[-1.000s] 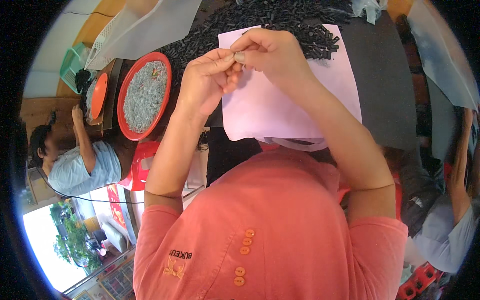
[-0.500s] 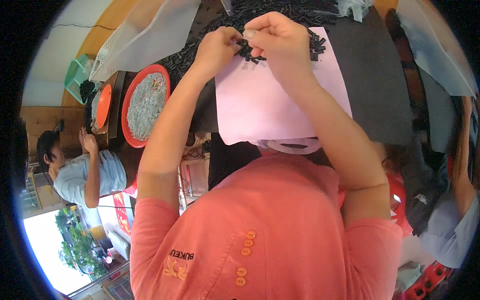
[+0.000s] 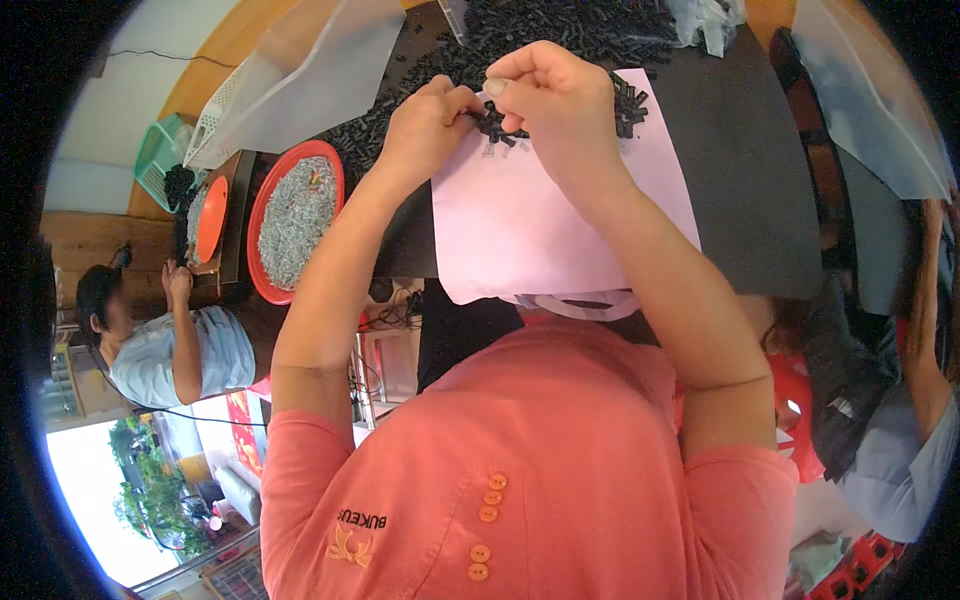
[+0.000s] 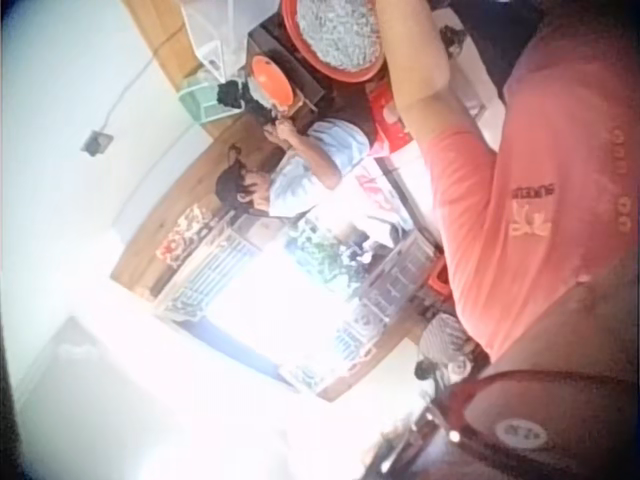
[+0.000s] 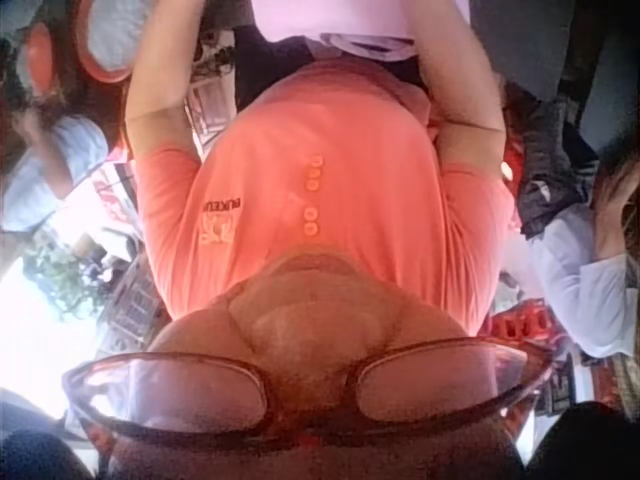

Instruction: The person assembles small black plastic components by hand, fitting the pieces together and placing the assembled parts onto a sheet.

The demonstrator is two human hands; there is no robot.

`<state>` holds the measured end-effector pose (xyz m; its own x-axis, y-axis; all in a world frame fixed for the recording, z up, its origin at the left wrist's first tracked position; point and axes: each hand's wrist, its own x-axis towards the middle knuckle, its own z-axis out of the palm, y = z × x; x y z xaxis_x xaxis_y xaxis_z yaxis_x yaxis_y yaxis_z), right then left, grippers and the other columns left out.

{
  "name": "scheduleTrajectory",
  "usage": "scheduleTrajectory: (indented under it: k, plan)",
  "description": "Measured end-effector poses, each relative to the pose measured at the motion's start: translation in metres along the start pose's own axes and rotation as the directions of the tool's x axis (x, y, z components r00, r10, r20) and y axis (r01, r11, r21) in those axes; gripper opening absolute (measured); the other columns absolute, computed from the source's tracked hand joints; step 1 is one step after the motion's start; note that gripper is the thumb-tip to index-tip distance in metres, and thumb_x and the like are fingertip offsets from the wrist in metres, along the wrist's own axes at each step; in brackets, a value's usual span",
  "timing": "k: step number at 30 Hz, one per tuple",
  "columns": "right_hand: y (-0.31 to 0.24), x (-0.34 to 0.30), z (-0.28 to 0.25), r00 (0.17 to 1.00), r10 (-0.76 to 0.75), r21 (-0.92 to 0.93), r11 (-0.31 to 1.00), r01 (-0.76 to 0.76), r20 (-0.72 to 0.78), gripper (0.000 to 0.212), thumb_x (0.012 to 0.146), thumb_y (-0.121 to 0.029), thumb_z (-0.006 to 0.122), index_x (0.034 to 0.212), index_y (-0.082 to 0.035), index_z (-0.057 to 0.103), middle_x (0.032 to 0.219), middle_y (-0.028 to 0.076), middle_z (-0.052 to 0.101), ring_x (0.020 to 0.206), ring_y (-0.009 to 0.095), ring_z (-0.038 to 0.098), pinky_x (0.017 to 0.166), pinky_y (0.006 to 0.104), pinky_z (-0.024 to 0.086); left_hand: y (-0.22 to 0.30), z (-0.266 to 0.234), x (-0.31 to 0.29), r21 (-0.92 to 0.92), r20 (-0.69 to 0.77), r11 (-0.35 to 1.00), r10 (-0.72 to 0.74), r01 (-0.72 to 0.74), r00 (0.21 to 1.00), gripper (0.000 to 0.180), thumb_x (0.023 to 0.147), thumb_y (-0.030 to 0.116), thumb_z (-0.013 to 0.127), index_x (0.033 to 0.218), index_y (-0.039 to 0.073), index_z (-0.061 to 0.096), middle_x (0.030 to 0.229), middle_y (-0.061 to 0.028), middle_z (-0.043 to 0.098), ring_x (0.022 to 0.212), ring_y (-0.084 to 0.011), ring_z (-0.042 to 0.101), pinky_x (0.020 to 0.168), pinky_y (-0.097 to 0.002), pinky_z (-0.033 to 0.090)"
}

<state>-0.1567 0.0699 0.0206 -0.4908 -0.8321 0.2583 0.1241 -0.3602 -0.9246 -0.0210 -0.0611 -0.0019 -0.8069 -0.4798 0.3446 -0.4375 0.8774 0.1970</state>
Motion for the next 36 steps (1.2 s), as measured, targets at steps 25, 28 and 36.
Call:
scheduleTrajectory:
  k: [25, 28, 36]
  plan:
    - [0.017, -0.001, -0.002, 0.994, -0.086, -0.180, 0.979, 0.096, 0.061, 0.007, 0.080, -0.008, 0.067, 0.084, -0.002, 0.067, 0.068, -0.002, 0.061, 0.058, 0.004, 0.052, 0.053, 0.0198, 0.043, 0.019, 0.006, -0.043, -0.040, -0.183, 0.999, 0.026, -0.034, 0.983, 0.015, 0.076, 0.013, 0.068, 0.087, 0.003, 0.067, 0.088, -0.0104, 0.059, 0.087, -0.0296, 0.061, 0.071, -0.0417, 0.051]
    - [0.017, -0.002, 0.000, 0.994, -0.077, -0.169, 0.982, 0.089, 0.079, 0.007, 0.081, -0.009, 0.066, 0.083, -0.002, 0.066, 0.068, -0.002, 0.061, 0.060, 0.004, 0.053, 0.054, 0.0200, 0.043, 0.017, 0.005, -0.048, -0.123, -0.226, 0.992, 0.006, -0.035, 0.974, 0.014, 0.076, 0.012, 0.069, 0.087, 0.003, 0.067, 0.083, -0.0106, 0.060, 0.080, -0.0287, 0.061, 0.068, -0.0404, 0.051]
    - [0.032, -0.010, 0.008, 0.963, -0.139, -0.462, 0.856, 0.234, 0.231, 0.008, 0.079, -0.005, 0.064, 0.086, -0.001, 0.064, 0.068, 0.002, 0.062, 0.062, 0.008, 0.055, 0.056, 0.0275, 0.044, 0.051, -0.012, -0.057, -0.875, -0.032, 0.453, -0.409, 0.173, 0.912, 0.007, 0.078, -0.002, 0.068, 0.084, -0.001, 0.065, 0.072, -0.0073, 0.065, 0.056, -0.0137, 0.057, 0.051, -0.0262, 0.044]
